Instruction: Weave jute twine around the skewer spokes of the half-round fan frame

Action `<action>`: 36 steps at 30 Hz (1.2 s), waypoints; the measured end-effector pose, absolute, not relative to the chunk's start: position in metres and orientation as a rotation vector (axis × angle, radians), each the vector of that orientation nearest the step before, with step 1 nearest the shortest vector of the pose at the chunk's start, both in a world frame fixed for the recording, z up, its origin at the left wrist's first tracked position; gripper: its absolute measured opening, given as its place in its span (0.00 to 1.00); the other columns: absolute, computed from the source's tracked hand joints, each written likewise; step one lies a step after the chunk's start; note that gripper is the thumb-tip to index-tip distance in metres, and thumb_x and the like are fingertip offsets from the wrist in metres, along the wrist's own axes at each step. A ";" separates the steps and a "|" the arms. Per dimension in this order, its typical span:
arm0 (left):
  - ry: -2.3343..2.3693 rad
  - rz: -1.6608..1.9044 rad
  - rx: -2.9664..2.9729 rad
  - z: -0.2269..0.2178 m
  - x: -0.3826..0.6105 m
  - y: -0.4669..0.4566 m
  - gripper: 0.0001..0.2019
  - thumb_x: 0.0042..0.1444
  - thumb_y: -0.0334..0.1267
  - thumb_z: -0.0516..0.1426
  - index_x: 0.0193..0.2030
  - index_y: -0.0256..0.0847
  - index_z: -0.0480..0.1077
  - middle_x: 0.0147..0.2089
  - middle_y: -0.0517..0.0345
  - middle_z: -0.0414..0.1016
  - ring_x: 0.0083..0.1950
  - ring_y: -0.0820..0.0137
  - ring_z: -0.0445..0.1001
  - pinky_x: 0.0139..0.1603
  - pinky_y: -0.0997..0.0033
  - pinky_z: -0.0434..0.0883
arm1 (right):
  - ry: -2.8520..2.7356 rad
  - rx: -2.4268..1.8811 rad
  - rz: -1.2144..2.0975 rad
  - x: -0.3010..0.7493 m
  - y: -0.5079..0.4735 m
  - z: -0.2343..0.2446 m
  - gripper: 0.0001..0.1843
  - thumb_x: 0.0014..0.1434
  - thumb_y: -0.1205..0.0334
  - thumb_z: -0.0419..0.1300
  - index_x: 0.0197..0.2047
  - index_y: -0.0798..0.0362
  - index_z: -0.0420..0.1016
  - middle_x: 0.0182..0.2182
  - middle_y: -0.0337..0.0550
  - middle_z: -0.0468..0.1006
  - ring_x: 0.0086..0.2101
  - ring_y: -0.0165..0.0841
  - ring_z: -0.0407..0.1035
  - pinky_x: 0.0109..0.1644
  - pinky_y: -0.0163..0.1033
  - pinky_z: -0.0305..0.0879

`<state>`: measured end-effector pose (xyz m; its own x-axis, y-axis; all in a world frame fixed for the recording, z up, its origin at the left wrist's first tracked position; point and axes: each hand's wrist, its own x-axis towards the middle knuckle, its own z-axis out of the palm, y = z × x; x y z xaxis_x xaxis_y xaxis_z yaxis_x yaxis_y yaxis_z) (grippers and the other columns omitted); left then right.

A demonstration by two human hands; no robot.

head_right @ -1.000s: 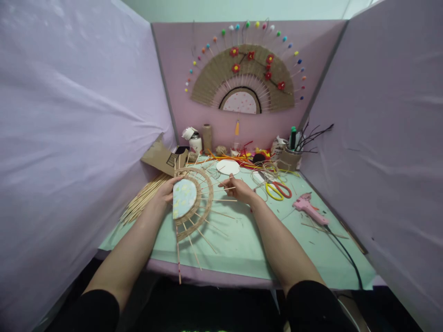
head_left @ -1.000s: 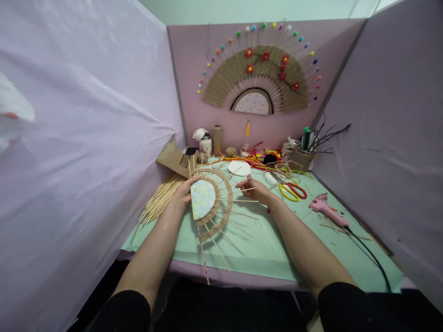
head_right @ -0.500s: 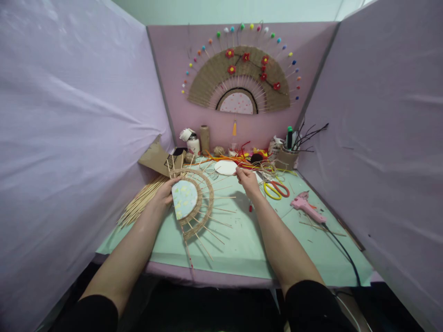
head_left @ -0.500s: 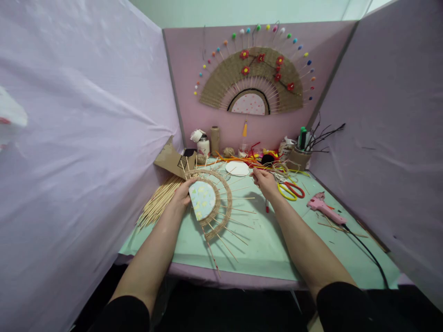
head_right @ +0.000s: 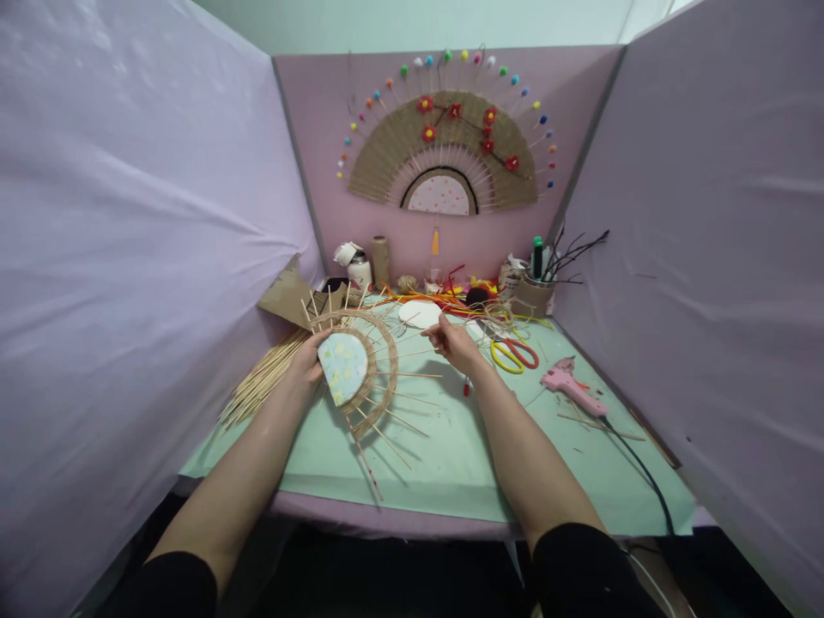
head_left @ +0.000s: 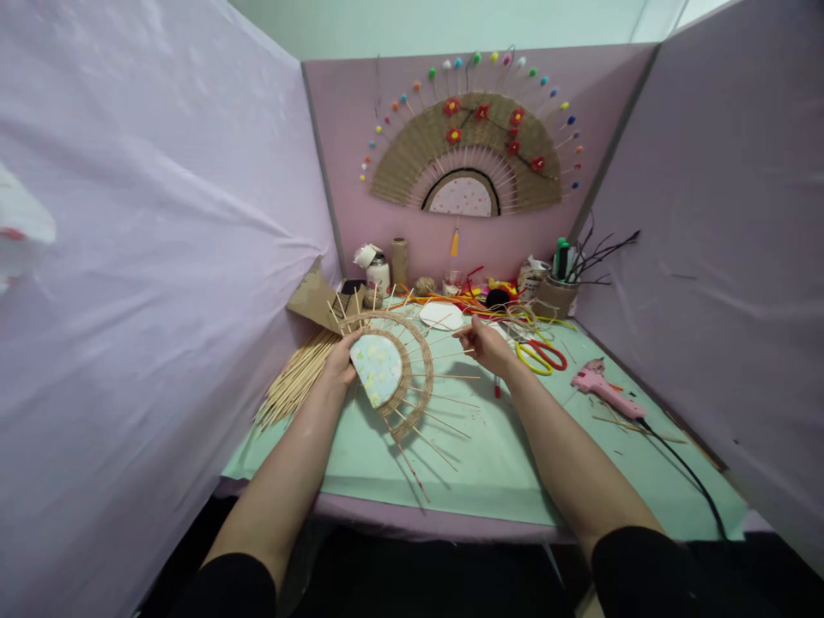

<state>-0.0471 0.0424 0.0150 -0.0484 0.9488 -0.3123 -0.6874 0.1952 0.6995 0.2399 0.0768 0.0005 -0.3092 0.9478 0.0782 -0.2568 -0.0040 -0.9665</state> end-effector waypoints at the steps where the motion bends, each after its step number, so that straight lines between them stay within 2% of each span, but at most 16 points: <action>1: 0.866 1.383 0.385 0.015 -0.047 0.042 0.09 0.54 0.29 0.52 0.39 0.29 0.72 0.28 0.49 0.78 0.30 0.65 0.78 0.40 0.66 0.75 | -1.240 -0.808 1.556 0.239 0.076 0.000 0.31 0.48 0.33 0.56 0.28 0.57 0.73 0.18 0.36 0.61 0.17 0.23 0.49 0.20 0.33 0.41; 5: 0.856 1.412 0.378 0.014 -0.046 0.043 0.09 0.54 0.29 0.52 0.38 0.29 0.72 0.28 0.49 0.79 0.29 0.66 0.78 0.41 0.67 0.74 | -1.273 -0.805 1.648 0.232 0.072 -0.004 0.31 0.49 0.34 0.56 0.32 0.58 0.75 0.18 0.36 0.60 0.18 0.23 0.48 0.21 0.33 0.42; 8: 0.839 1.429 0.352 0.014 -0.044 0.042 0.10 0.54 0.29 0.53 0.40 0.31 0.72 0.27 0.52 0.78 0.29 0.66 0.78 0.41 0.67 0.74 | -1.374 -0.831 1.764 0.226 0.068 -0.007 0.32 0.51 0.34 0.55 0.31 0.58 0.76 0.18 0.38 0.62 0.19 0.25 0.51 0.22 0.33 0.45; 12: 0.826 1.359 0.354 0.014 -0.040 0.040 0.10 0.55 0.31 0.52 0.40 0.30 0.72 0.28 0.49 0.78 0.30 0.64 0.78 0.41 0.64 0.74 | -1.417 -0.793 1.876 0.222 0.064 -0.007 0.33 0.49 0.32 0.54 0.28 0.58 0.77 0.20 0.40 0.65 0.22 0.26 0.57 0.25 0.32 0.50; 14: 0.831 1.333 0.346 0.012 -0.038 0.040 0.10 0.55 0.31 0.52 0.40 0.30 0.71 0.27 0.49 0.78 0.30 0.64 0.78 0.41 0.63 0.74 | -1.445 -0.803 1.852 0.224 0.063 -0.005 0.32 0.49 0.33 0.55 0.28 0.58 0.77 0.17 0.38 0.63 0.21 0.25 0.54 0.24 0.32 0.48; 18: 0.852 1.334 0.320 0.007 -0.036 0.043 0.09 0.55 0.30 0.52 0.40 0.31 0.71 0.26 0.51 0.78 0.29 0.65 0.78 0.40 0.65 0.74 | -1.643 -0.848 1.669 0.228 0.057 0.000 0.25 0.52 0.41 0.58 0.27 0.58 0.77 0.12 0.31 0.50 0.17 0.23 0.43 0.21 0.33 0.41; 23: 0.866 1.328 0.313 0.007 -0.035 0.043 0.09 0.56 0.29 0.51 0.37 0.31 0.71 0.24 0.52 0.77 0.26 0.66 0.77 0.38 0.66 0.74 | -1.728 -0.879 1.566 0.227 0.052 0.005 0.22 0.53 0.45 0.58 0.21 0.56 0.76 0.10 0.30 0.48 0.16 0.22 0.41 0.21 0.33 0.38; 26: 0.874 1.327 0.318 0.008 -0.034 0.042 0.09 0.55 0.29 0.51 0.37 0.31 0.71 0.24 0.52 0.77 0.27 0.66 0.77 0.39 0.66 0.74 | -1.638 -0.898 1.636 0.224 0.054 0.005 0.18 0.49 0.49 0.63 0.24 0.57 0.77 0.12 0.33 0.58 0.17 0.22 0.49 0.21 0.32 0.45; 28: 0.868 1.314 0.332 0.007 -0.033 0.041 0.09 0.55 0.29 0.52 0.39 0.31 0.72 0.25 0.51 0.77 0.28 0.65 0.78 0.41 0.65 0.74 | -1.547 -0.876 1.706 0.222 0.056 0.005 0.17 0.47 0.50 0.66 0.30 0.57 0.77 0.19 0.38 0.69 0.21 0.24 0.59 0.25 0.32 0.53; 30: 0.865 1.307 0.352 0.007 -0.032 0.041 0.10 0.54 0.29 0.52 0.40 0.31 0.71 0.26 0.51 0.78 0.29 0.65 0.78 0.41 0.65 0.74 | -1.456 -0.816 1.781 0.220 0.056 0.005 0.19 0.46 0.51 0.67 0.36 0.56 0.75 0.26 0.41 0.73 0.25 0.26 0.64 0.28 0.32 0.58; 32: 0.870 1.305 0.364 0.007 -0.032 0.041 0.10 0.53 0.28 0.53 0.41 0.30 0.71 0.26 0.51 0.78 0.29 0.65 0.78 0.41 0.66 0.74 | -1.405 -0.770 1.819 0.219 0.056 0.005 0.21 0.45 0.51 0.67 0.39 0.55 0.73 0.23 0.37 0.70 0.22 0.23 0.61 0.25 0.31 0.56; 34: 0.879 1.313 0.354 0.006 -0.032 0.042 0.10 0.54 0.28 0.53 0.42 0.31 0.71 0.26 0.52 0.78 0.29 0.66 0.78 0.40 0.66 0.74 | -1.405 -0.783 1.808 0.219 0.056 0.006 0.20 0.47 0.51 0.67 0.39 0.54 0.72 0.16 0.29 0.60 0.16 0.20 0.50 0.19 0.29 0.46; 36: 0.882 1.320 0.336 0.006 -0.031 0.042 0.10 0.54 0.29 0.52 0.42 0.31 0.70 0.26 0.52 0.77 0.28 0.66 0.78 0.39 0.66 0.74 | -1.435 -0.819 1.772 0.220 0.057 0.005 0.19 0.49 0.50 0.65 0.39 0.55 0.72 0.14 0.25 0.49 0.15 0.19 0.40 0.17 0.29 0.36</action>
